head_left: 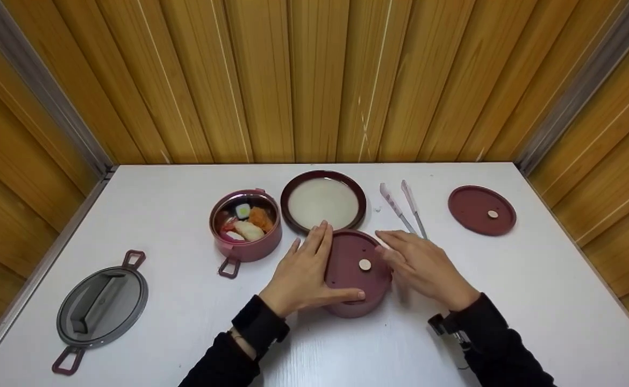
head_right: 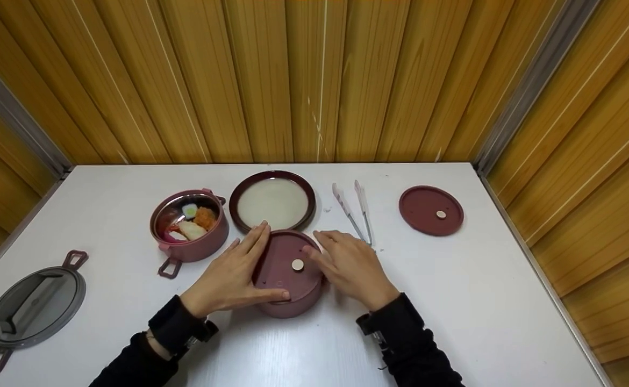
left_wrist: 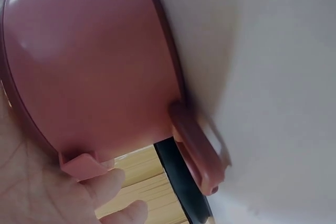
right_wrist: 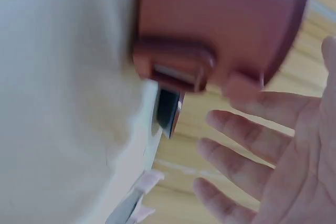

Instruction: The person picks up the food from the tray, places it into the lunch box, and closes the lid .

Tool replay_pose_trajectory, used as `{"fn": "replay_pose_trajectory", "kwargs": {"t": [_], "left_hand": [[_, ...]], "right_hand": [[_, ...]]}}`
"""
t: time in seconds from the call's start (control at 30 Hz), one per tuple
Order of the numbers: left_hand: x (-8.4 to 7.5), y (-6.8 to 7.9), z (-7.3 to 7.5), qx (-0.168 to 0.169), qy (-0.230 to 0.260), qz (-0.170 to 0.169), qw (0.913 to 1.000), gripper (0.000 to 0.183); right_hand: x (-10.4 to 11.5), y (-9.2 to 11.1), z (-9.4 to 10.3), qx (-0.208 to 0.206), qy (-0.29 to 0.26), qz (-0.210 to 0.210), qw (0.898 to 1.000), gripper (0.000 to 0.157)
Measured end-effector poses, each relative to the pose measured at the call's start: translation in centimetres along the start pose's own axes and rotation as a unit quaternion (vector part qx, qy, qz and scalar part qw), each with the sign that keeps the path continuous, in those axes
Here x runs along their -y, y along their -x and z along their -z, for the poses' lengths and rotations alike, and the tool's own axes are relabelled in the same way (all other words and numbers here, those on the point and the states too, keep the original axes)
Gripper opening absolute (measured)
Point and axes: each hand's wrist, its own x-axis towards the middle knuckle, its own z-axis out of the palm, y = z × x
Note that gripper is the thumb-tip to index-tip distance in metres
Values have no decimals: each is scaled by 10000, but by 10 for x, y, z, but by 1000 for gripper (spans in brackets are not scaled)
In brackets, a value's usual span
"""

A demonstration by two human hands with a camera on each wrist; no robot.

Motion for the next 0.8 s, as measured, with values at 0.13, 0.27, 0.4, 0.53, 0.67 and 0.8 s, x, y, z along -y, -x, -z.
{"fn": "replay_pose_trajectory", "kwargs": {"t": [0.13, 0.27, 0.4, 0.53, 0.67, 0.8], "left_hand": [[0, 1, 2, -23, 105, -5, 9999, 130], [0, 2, 3, -77, 132, -28, 9999, 128], [1, 3, 3, -171, 152, -65, 9997, 125], [0, 3, 2, -206, 175, -51, 9996, 119], [0, 3, 2, -227, 222, -33, 9995, 113], [-1, 3, 3, -221, 249, -10, 9994, 109]], "right_hand": [[-23, -4, 12, -290, -327, -566, 9974, 46], [-52, -7, 23, -564, -527, -1074, 9912, 49], [-83, -10, 36, -783, -554, -1429, 9851, 49], [-114, -7, 52, -921, -452, -1827, 9778, 52], [-142, 2, 67, -871, -346, -2365, 9671, 65], [-167, 9, 74, -675, -308, -2932, 9532, 72]]}}
